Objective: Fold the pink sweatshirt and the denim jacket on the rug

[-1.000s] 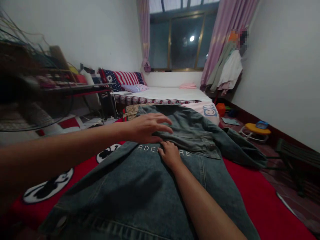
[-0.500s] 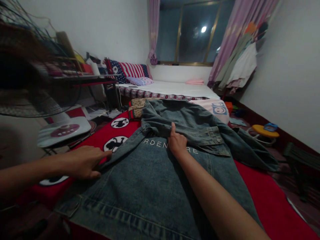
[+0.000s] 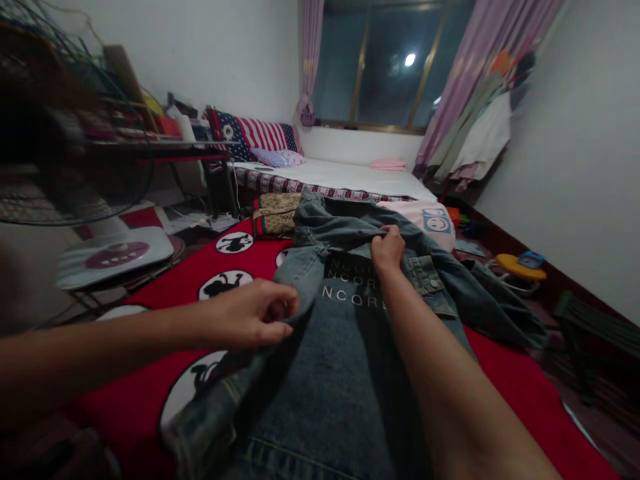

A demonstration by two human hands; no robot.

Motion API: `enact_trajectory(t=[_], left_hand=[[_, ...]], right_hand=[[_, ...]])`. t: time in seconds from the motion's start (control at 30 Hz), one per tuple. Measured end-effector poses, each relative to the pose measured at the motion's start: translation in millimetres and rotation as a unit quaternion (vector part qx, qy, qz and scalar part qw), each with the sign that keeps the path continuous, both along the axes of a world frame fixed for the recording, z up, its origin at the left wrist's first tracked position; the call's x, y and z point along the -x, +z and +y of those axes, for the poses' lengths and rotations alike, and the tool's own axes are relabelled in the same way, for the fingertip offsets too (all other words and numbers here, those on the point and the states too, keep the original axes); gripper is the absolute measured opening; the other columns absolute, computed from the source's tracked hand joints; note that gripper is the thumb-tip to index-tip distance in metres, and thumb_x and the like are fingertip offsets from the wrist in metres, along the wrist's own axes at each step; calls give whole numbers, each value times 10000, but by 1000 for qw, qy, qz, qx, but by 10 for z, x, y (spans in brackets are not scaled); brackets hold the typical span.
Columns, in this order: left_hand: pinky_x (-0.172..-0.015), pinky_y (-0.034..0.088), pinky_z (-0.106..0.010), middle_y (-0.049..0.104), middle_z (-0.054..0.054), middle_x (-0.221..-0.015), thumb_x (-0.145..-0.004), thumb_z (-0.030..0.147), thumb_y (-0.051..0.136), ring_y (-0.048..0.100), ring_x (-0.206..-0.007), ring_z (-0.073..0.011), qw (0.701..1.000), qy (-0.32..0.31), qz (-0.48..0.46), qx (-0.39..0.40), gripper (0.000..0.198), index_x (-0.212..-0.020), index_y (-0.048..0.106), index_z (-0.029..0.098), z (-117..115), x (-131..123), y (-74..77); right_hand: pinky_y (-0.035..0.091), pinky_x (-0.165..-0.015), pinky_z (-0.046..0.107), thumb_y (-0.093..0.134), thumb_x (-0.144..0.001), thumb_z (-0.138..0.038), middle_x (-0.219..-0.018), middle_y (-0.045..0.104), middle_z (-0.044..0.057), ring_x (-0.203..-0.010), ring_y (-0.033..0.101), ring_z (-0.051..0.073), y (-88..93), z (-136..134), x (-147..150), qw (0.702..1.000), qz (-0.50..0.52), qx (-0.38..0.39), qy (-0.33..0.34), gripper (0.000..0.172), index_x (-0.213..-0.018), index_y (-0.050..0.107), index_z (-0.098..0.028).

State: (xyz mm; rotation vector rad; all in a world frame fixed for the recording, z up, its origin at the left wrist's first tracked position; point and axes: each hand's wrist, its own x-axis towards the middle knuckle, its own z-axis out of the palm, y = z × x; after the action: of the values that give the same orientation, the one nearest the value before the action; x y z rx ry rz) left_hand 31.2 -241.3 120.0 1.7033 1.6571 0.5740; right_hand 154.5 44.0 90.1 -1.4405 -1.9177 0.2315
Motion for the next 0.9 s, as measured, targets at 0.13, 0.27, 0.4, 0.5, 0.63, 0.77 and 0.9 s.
enact_trajectory(t=[0.13, 0.27, 0.4, 0.5, 0.63, 0.77, 0.9], left_hand=[[-602, 462, -216, 690, -46, -798, -753, 239, 656, 636, -705, -158, 995, -90, -10, 28, 265, -994, 669, 129, 124, -292, -581], [-655, 499, -218, 727, -48, -842, -842, 326, 617, 668, -751, -159, 978, -192, -56, 54, 296, -1068, 709, 159, 261, -273, -547], [-859, 503, -273, 727, -56, -973, -861, 153, 525, 666, -927, -171, 978, -56, 28, -199, 256, -1032, 716, 161, 677, 31, -376], [-1088, 368, -386, 577, -110, -1331, -900, 169, 476, 512, -1256, -218, 908, 160, 154, -355, 404, -1291, 576, 176, 1111, 322, -516], [-1150, 239, -501, 189, -221, -1575, -890, 435, 548, 160, -1462, -337, 895, 271, 263, -239, 752, -1497, 273, 87, 1513, 509, -924], [-1154, 183, -536, 39, -203, -1602, -904, 512, 489, -18, -1464, -388, 902, 238, 312, -177, 762, -1517, 259, 121, 1591, 468, -1151], [-1159, 169, -532, 55, -181, -1607, -905, 531, 472, -15, -1464, -389, 900, 236, 319, -182, 744, -1515, 287, 148, 1562, 447, -1177]], right_hand=[[481, -905, 365, 571, -848, -302, -1176, 647, 210, -1051, 647, 297, -459, -56, -27, 996, -52, 60, 29, 788, -1493, 192, -54], [476, -888, 434, 488, -897, -367, -1199, 636, 200, -1047, 650, 326, -764, -60, -27, 986, -129, 92, 55, 804, -1539, 62, -134], [476, -896, 425, 515, -865, -341, -1210, 638, 182, -1053, 647, 321, -770, -47, -59, 993, -75, 72, 50, 838, -1542, 63, -144], [463, -933, 418, 482, -842, -261, -1309, 575, 209, -1123, 610, 326, -731, -75, -74, 1000, 0, 13, 28, 798, -1531, 116, -90], [441, -961, 426, 456, -819, -259, -1417, 475, 212, -1194, 559, 334, -731, -131, -74, 994, 86, -69, -5, 756, -1509, 204, -79], [483, -847, 397, 442, -834, -324, -1019, 694, 134, -923, 667, 283, -702, -213, -22, 975, 211, -74, 3, 589, -1380, 405, -105], [487, -714, 325, 414, -879, -343, -704, 637, 24, -657, 628, 202, -508, -260, 219, 947, 279, -126, 102, 417, -1233, 518, -148]])
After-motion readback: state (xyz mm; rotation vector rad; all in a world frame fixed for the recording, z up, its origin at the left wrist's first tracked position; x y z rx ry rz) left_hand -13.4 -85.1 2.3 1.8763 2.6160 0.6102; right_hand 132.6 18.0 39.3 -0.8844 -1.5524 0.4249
